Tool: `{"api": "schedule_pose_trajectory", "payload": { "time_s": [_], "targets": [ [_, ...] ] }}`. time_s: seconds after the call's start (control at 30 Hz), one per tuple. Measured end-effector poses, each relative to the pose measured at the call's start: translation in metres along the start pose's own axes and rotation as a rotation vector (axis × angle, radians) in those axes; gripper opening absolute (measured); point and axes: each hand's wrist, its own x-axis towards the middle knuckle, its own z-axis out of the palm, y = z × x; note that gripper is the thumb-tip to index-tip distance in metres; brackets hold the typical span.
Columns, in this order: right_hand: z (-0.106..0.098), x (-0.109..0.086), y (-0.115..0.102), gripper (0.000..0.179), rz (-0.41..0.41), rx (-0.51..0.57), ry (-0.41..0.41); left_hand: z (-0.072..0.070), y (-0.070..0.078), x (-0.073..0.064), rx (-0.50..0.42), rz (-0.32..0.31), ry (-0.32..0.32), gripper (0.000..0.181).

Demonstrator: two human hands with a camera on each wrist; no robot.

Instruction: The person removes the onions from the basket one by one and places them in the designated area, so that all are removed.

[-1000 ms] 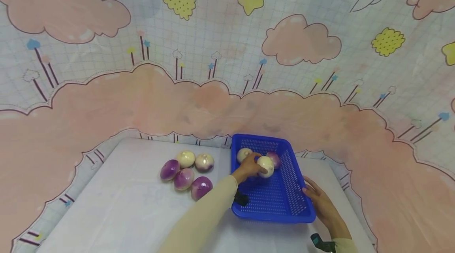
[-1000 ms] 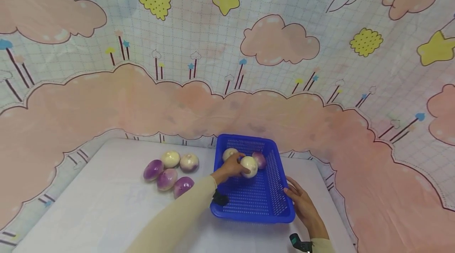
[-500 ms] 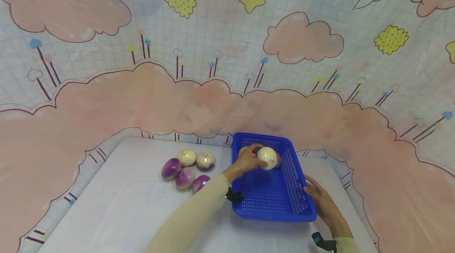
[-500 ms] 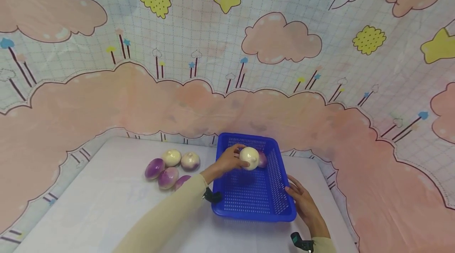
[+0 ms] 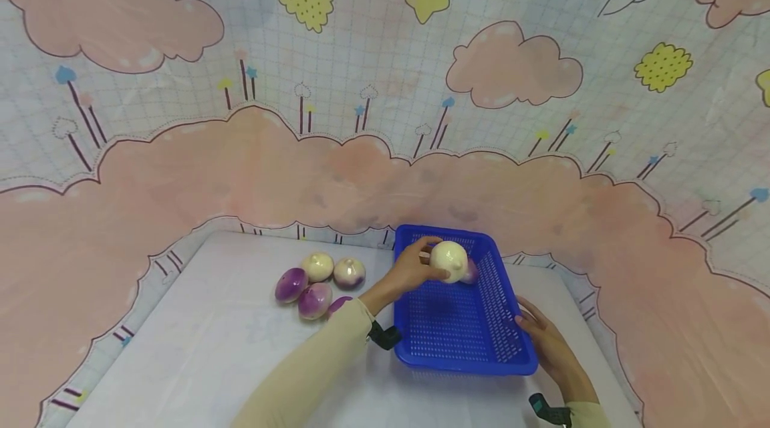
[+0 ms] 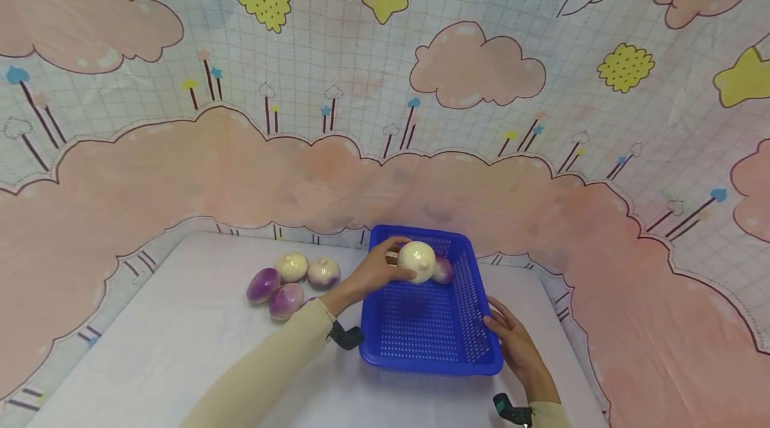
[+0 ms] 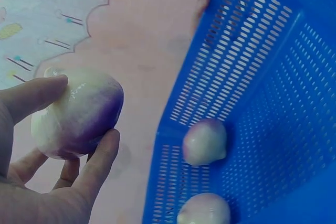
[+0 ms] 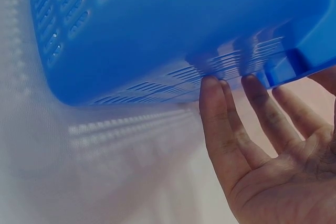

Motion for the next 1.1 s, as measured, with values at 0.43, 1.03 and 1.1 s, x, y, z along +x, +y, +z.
{"api": "schedule_pose_trajectory", "payload": {
  "time_s": [0.43, 1.03, 1.1],
  "targets": [
    [0.002, 0.000, -0.003, 0.068, 0.004, 0.001, 0.014, -0.023, 0.007, -0.027, -0.014, 0.050, 0.001, 0.069],
    [0.001, 0.000, -0.003, 0.068, 0.006, -0.003, 0.006, -0.059, -0.012, -0.057, -0.009, 0.047, 0.110, 0.072],
    [0.001, -0.001, -0.003, 0.069, 0.009, -0.005, 0.005, -0.064, -0.016, -0.061, -0.009, 0.031, 0.124, 0.071]
  ]
}}
